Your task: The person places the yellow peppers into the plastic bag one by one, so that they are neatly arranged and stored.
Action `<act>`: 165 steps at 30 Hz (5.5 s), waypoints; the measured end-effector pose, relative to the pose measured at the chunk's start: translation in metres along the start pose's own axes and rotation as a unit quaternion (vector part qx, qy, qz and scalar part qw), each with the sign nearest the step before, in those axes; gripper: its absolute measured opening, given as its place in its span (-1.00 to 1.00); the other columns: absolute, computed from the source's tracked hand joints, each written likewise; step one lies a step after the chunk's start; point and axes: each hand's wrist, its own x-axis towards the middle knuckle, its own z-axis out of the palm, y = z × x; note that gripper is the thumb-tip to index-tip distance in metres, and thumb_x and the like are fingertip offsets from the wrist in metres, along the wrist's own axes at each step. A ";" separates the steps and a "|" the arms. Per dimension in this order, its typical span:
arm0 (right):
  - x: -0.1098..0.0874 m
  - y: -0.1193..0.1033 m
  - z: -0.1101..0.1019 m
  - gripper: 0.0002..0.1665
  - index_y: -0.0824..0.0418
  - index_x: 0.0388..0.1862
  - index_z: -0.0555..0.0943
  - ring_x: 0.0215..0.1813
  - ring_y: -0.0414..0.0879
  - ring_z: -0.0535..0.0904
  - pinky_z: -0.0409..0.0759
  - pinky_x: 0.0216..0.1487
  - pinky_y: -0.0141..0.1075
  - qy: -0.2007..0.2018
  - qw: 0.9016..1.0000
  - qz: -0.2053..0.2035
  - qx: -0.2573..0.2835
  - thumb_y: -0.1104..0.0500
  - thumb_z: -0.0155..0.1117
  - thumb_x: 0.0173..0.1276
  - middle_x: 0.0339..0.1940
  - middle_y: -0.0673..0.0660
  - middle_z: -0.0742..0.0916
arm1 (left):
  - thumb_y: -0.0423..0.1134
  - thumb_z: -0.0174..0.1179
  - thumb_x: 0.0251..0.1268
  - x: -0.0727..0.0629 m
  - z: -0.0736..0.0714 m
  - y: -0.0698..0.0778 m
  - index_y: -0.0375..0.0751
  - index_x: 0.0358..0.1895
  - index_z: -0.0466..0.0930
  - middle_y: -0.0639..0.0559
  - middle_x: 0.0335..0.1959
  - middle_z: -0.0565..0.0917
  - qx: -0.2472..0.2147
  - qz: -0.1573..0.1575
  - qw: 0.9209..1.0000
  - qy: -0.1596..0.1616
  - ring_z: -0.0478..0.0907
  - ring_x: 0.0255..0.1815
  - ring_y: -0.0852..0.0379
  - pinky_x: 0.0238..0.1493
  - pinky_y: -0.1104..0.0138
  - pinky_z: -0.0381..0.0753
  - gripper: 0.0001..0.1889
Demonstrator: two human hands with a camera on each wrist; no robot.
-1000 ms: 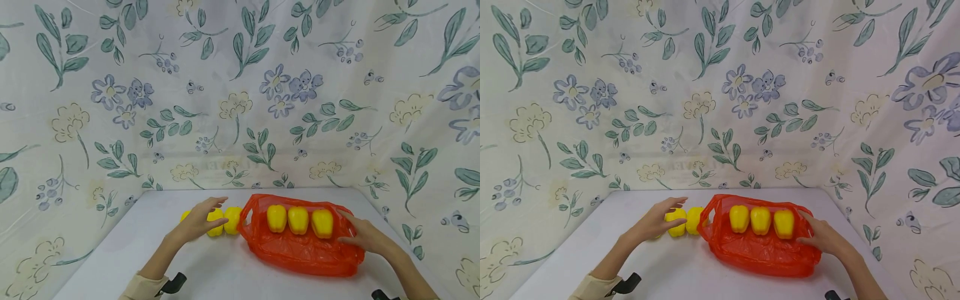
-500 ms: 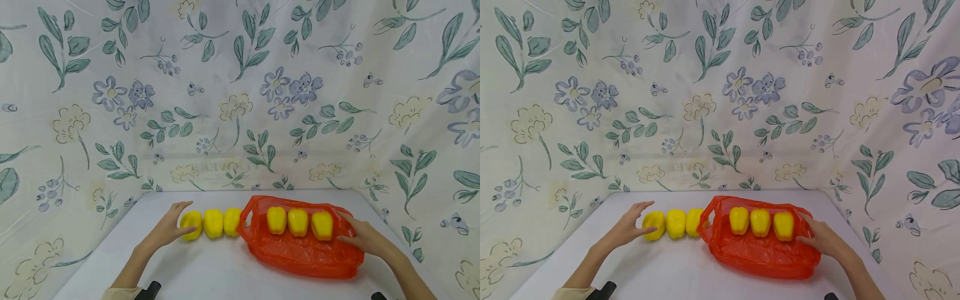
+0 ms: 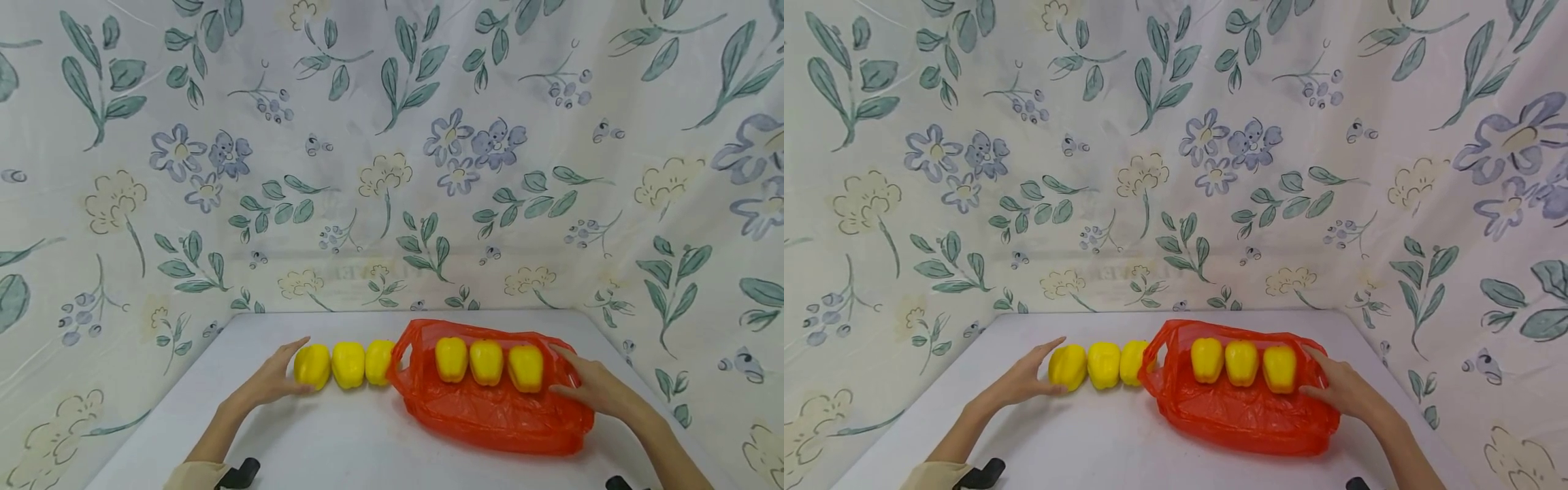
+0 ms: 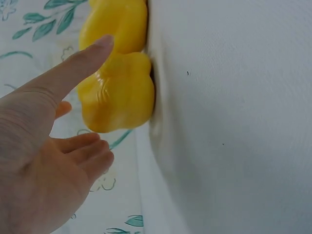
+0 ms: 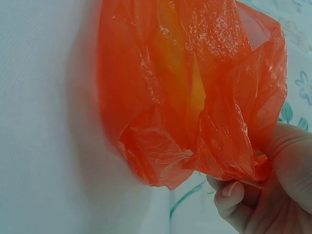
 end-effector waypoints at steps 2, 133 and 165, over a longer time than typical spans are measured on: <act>0.000 0.000 0.000 0.04 0.33 0.49 0.17 -0.12 -0.04 0.61 0.75 -0.21 -0.23 0.001 1.000 -0.003 -0.002 -0.07 0.44 0.19 0.15 0.37 0.62 | 0.03 0.53 -0.07 0.001 0.002 -0.002 -0.15 0.51 0.15 -0.35 0.46 0.27 -0.009 0.000 1.000 -0.007 0.21 0.45 -0.40 0.35 -0.32 0.24 0.05; -0.001 0.001 -0.004 0.02 0.34 0.48 0.19 -0.15 -0.07 0.61 0.75 -0.26 -0.26 0.002 1.000 -0.020 -0.010 -0.01 0.47 0.17 0.10 0.35 0.65 | 0.22 0.41 0.02 0.067 0.093 0.224 0.31 0.45 0.19 0.12 0.30 0.38 -0.062 0.244 0.964 -0.088 0.43 0.16 0.23 0.05 0.40 0.64 -0.12; -0.001 0.001 -0.006 0.05 0.27 0.49 0.19 -0.04 0.02 0.63 0.76 -0.20 -0.16 -0.001 1.000 -0.005 -0.010 -0.11 0.46 0.16 0.21 0.41 0.58 | 0.27 0.35 0.06 0.080 0.157 0.292 0.34 0.48 0.13 0.18 0.22 0.35 0.034 0.236 0.948 -0.211 0.38 0.07 0.34 0.02 0.50 0.54 -0.11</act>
